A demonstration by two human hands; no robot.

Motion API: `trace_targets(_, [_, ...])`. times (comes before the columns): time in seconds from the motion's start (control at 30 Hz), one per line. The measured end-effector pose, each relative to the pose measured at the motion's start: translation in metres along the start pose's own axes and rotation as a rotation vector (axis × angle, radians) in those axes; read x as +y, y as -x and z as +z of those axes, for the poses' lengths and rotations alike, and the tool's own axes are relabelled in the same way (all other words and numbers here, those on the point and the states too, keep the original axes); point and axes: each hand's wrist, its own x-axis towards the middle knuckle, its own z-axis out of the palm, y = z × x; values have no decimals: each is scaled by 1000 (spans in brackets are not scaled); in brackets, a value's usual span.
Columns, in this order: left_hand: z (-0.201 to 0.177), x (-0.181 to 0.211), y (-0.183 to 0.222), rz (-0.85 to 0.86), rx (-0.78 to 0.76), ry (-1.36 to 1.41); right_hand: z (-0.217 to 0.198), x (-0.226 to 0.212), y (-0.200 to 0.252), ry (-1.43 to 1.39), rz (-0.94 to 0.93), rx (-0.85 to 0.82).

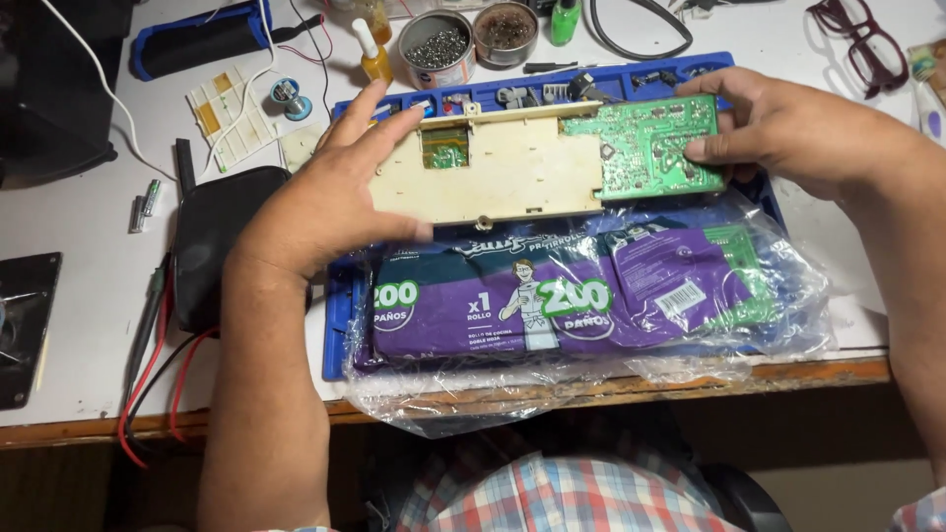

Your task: Inspecting a circuit board at a repair bench, rotating it to examine both sides and using a probe to check components.

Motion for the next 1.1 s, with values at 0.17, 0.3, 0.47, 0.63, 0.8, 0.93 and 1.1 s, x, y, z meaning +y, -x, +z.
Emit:
trace_targets(0.17, [8,14,0,-159,-67,-159,-1,4,-3,-160,-8,-31])
trace_targets(0.3, [8,11,-1,-37,118,-271,-2,13,-14,-229,3,-45])
trace_targets(0.47, [2,-18,-3,-35,196,-123,-7,20,-21,-255,38,-83])
trace_targets(0.63, [-1,-35,1,61,365,-31,-12,28,-23,-300,62,-177])
trace_targets(0.8, [4,-39,-6,82,413,27,-12,12,-11,-296,93,-125])
trace_targets(0.93, [8,-47,-13,20,424,69,-17,17,-12,-297,27,-231])
trace_targets(1.1, [11,-53,-22,-18,439,10,-16,27,-21,-336,53,-205])
